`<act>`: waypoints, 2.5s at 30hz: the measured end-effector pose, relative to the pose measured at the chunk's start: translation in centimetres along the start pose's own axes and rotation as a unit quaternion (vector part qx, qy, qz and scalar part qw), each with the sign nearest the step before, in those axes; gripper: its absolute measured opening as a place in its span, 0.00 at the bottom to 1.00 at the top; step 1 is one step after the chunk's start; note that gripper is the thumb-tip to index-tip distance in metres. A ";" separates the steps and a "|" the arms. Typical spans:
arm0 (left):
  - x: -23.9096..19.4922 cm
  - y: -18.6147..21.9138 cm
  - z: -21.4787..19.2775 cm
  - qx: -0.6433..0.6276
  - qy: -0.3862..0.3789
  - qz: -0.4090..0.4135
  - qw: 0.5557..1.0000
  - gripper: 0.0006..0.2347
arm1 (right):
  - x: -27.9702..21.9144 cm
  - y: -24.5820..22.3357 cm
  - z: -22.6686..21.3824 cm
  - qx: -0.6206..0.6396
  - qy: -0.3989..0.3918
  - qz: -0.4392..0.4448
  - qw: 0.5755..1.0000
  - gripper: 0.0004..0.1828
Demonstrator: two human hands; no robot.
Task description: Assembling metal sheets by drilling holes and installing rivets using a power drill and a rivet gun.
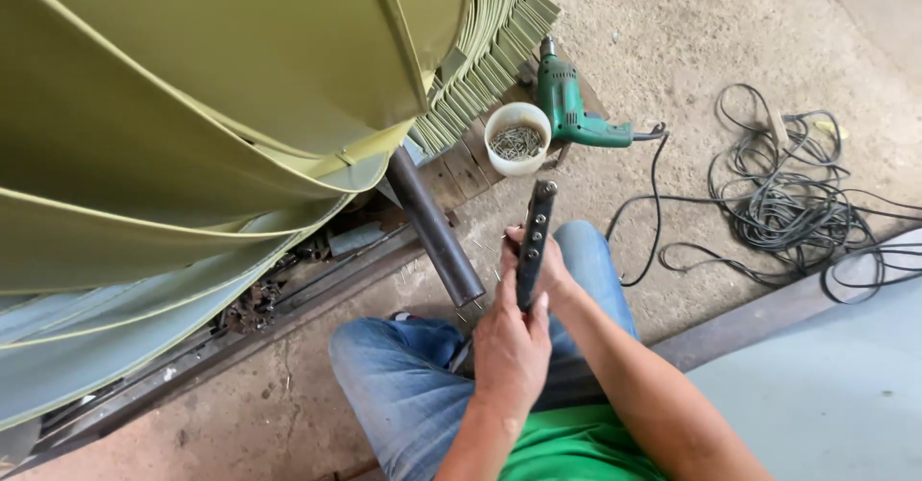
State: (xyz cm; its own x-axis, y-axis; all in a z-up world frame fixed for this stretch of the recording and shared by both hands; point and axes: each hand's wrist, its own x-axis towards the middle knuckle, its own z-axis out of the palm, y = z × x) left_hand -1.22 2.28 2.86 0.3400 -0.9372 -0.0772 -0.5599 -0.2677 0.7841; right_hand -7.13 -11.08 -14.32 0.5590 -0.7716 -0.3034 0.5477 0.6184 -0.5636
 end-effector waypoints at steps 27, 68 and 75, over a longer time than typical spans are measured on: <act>2.4 -3.7 1.5 0.219 0.019 0.007 0.976 0.11 | -8.4 -12.8 10.5 -0.584 0.147 -0.286 0.746 0.08; -0.7 3.2 -5.3 -0.067 -0.010 -0.026 0.997 0.14 | -4.8 -4.9 -1.7 -0.089 -0.156 0.068 0.981 0.34; 0.3 4.5 -5.0 -0.183 -0.115 -0.185 0.959 0.13 | -9.8 -8.4 6.8 -0.041 -0.209 0.051 0.976 0.54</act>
State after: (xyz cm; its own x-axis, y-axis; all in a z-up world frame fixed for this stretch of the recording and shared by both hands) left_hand 0.11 1.90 9.47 0.2644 -0.8295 -0.4920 -0.1158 -0.5337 0.8377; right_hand -13.00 -7.69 -1.41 0.8226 -0.5677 -0.0310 0.4334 0.6614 -0.6122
